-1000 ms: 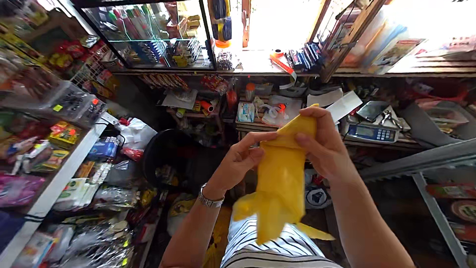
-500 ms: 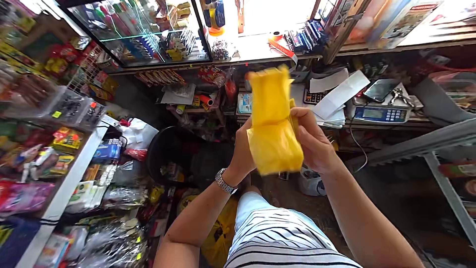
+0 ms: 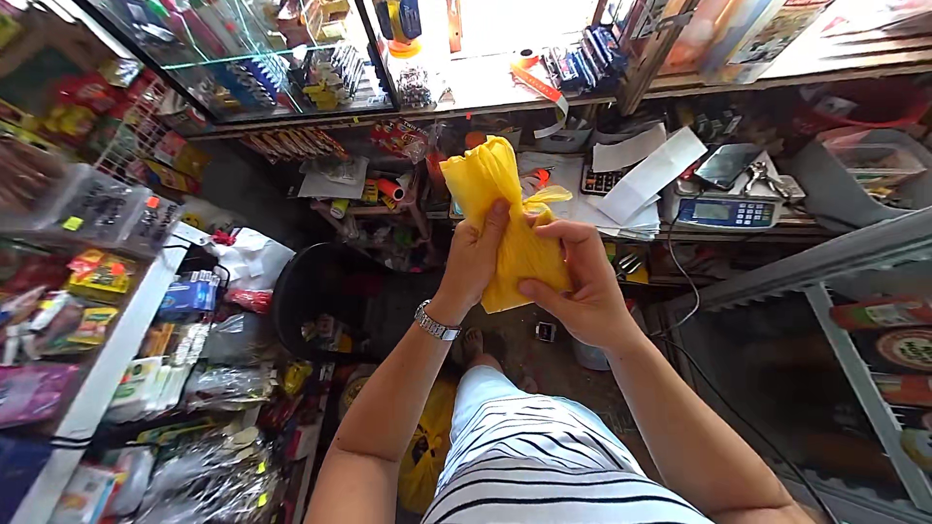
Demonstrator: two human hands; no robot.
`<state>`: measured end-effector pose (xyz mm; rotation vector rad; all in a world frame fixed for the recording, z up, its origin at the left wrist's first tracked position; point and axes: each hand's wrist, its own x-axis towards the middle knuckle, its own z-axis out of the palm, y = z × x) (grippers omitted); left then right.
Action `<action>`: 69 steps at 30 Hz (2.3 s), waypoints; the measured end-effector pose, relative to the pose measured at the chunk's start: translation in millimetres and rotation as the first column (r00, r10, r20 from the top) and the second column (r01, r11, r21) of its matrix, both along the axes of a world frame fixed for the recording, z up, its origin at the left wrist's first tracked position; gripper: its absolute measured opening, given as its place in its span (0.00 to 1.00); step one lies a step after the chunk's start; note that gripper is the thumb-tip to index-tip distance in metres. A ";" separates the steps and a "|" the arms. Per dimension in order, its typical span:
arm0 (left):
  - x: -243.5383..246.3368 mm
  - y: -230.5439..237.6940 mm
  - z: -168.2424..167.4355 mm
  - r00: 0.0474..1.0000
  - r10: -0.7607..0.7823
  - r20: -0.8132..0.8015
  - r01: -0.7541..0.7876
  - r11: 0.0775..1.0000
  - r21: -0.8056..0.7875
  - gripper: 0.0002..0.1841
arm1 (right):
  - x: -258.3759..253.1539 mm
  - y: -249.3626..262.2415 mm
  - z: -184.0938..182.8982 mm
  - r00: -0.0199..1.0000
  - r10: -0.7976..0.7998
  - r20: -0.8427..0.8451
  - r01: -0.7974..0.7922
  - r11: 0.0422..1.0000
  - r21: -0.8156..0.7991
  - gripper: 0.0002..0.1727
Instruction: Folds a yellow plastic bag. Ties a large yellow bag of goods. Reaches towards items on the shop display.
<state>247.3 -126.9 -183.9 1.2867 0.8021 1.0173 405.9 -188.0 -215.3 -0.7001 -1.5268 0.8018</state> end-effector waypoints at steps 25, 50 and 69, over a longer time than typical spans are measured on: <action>0.6 -46.5 -36.3 0.992 -0.046 -0.118 0.116 0.699 0.705 0.10 | 21.7 -31.7 -33.6 0.996 0.071 -0.052 -0.082 0.970 -0.228 0.42; -13.9 -28.6 -22.5 0.853 -0.353 -0.385 0.519 0.653 0.552 0.11 | 24.2 -37.6 -54.2 0.979 0.197 0.042 -0.194 0.979 -0.065 0.29; 15.5 -53.7 -34.6 0.966 0.100 -0.239 -0.024 0.953 0.301 0.05 | 46.4 -26.8 -38.7 0.926 -0.129 0.356 0.193 0.970 -0.151 0.41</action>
